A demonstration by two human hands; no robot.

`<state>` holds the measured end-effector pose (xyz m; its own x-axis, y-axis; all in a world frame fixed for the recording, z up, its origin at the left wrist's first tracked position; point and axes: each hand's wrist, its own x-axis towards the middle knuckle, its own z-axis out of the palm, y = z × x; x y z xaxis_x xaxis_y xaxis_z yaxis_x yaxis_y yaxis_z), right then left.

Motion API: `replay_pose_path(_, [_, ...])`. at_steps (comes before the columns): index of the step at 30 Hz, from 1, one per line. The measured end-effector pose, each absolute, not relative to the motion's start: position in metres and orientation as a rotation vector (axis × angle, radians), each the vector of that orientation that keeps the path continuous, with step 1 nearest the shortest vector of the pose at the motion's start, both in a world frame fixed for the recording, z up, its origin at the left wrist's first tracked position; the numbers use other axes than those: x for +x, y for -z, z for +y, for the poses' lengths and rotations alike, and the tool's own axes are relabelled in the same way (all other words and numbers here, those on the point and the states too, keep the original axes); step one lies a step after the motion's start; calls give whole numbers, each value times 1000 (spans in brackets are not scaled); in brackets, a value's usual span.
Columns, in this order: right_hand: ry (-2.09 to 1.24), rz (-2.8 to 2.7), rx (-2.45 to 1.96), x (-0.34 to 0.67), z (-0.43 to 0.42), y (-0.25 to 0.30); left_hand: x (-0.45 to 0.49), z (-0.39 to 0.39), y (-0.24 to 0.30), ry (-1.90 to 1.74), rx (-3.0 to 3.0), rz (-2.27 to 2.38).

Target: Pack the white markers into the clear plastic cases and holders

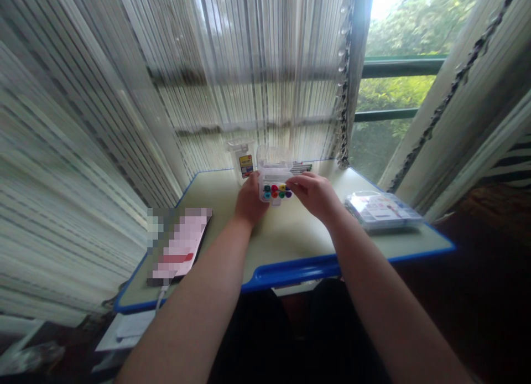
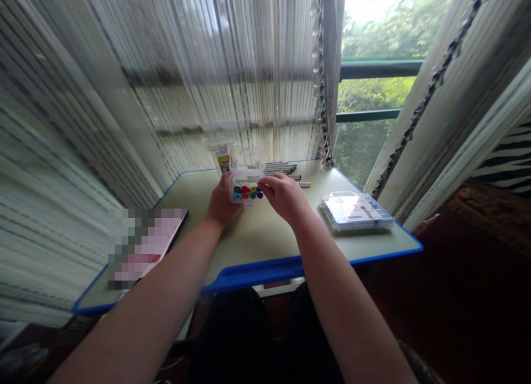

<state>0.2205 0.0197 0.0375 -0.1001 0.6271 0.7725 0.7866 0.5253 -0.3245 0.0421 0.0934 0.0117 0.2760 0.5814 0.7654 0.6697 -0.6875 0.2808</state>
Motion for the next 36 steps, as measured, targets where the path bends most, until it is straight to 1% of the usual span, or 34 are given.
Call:
replay_pose_path(6, [235, -1825, -1157, 223, 18, -37, 42, 94, -11, 1410, -2443, -1184])
replay_pose_path(20, [285, -1854, -1266, 221, 15, -39, 43, 92, -13, 1387, -2462, -1160])
replay_pose_path(27, [195, -1840, -1172, 223, 15, -40, 43, 92, -14, 1391, -2431, -1192])
replay_pose_path(36, [201, -1887, -1239, 223, 15, -41, 42, 90, -15, 1376, -2417, -1159])
